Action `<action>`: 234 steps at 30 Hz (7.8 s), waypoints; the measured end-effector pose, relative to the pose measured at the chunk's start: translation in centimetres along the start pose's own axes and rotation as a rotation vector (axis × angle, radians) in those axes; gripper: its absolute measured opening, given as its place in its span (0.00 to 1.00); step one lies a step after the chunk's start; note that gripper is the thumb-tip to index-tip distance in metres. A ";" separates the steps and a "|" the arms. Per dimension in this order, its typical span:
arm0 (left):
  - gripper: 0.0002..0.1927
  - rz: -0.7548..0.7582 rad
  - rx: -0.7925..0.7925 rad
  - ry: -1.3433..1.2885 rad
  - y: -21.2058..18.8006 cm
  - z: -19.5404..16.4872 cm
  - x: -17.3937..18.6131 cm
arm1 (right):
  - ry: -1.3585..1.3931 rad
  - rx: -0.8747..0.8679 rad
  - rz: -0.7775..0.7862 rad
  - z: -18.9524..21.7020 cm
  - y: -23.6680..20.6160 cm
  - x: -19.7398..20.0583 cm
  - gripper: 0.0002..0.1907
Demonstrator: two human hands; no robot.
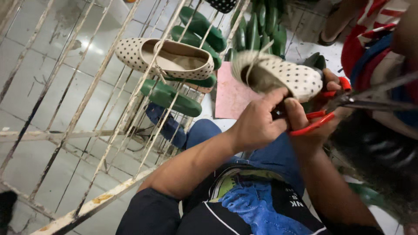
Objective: The person sits on the floor and repairs polka-dotted shoes by removing shoe trees, adjusting straps, and trimming excess material with scissors. The person handles both white and black polka-dotted shoes, placing them on a nearby rack after adjustments.
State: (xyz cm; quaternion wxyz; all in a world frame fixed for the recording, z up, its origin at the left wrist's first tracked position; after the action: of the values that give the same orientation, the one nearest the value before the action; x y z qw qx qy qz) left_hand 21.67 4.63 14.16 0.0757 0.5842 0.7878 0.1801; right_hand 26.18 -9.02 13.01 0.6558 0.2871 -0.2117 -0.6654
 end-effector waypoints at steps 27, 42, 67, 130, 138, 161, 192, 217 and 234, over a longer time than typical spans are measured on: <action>0.10 -0.234 -0.036 -0.065 0.7 2.7 -0.4 | -0.925 0.045 0.447 1.0 -1.5 3.2 0.36; 0.12 -0.213 -0.081 0.086 1.1 2.3 0.4 | -0.822 -0.115 0.487 -0.2 -1.9 4.2 0.25; 0.12 -0.232 -0.009 0.250 1.1 2.0 2.0 | -0.882 -0.165 0.552 -0.5 -2.8 4.5 0.30; 0.19 0.312 -0.084 0.080 3.0 1.4 -0.1 | 0.233 -1.295 0.743 -4.7 -10.1 10.3 0.46; 0.20 0.393 -0.070 0.089 3.0 1.1 -0.5 | 0.519 -1.334 0.753 -4.5 -10.8 10.0 0.42; 0.20 0.387 -0.171 0.118 3.2 0.8 -0.5 | 0.004 -1.382 0.557 -5.3 -9.8 10.7 0.37; 0.29 0.327 -0.158 0.296 3.6 1.0 0.4 | -0.585 -0.798 0.704 -5.5 -6.5 12.4 0.36; 0.23 0.082 0.355 -0.322 -0.8 5.3 0.4 | 0.041 -0.711 0.330 -3.4 -4.4 4.0 0.30; 0.18 -0.061 0.163 -0.293 1.3 3.2 3.7 | 0.344 -1.198 0.710 -0.9 -8.9 4.2 0.50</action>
State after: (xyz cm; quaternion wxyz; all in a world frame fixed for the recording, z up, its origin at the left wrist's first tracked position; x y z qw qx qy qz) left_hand 22.73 9.04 12.03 0.1474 0.5841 0.7978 0.0260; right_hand 20.20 -12.66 6.03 0.9018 -0.1076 0.2156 -0.3589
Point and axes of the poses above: each hand's wrist, its own y-axis towards the middle knuckle, its own x-axis out of the back of the hand, z = x × y, the point moved 9 cm from there along y, towards the middle knuckle, and after that the axes turned 13 degrees about -z, right-handed, at the moved point
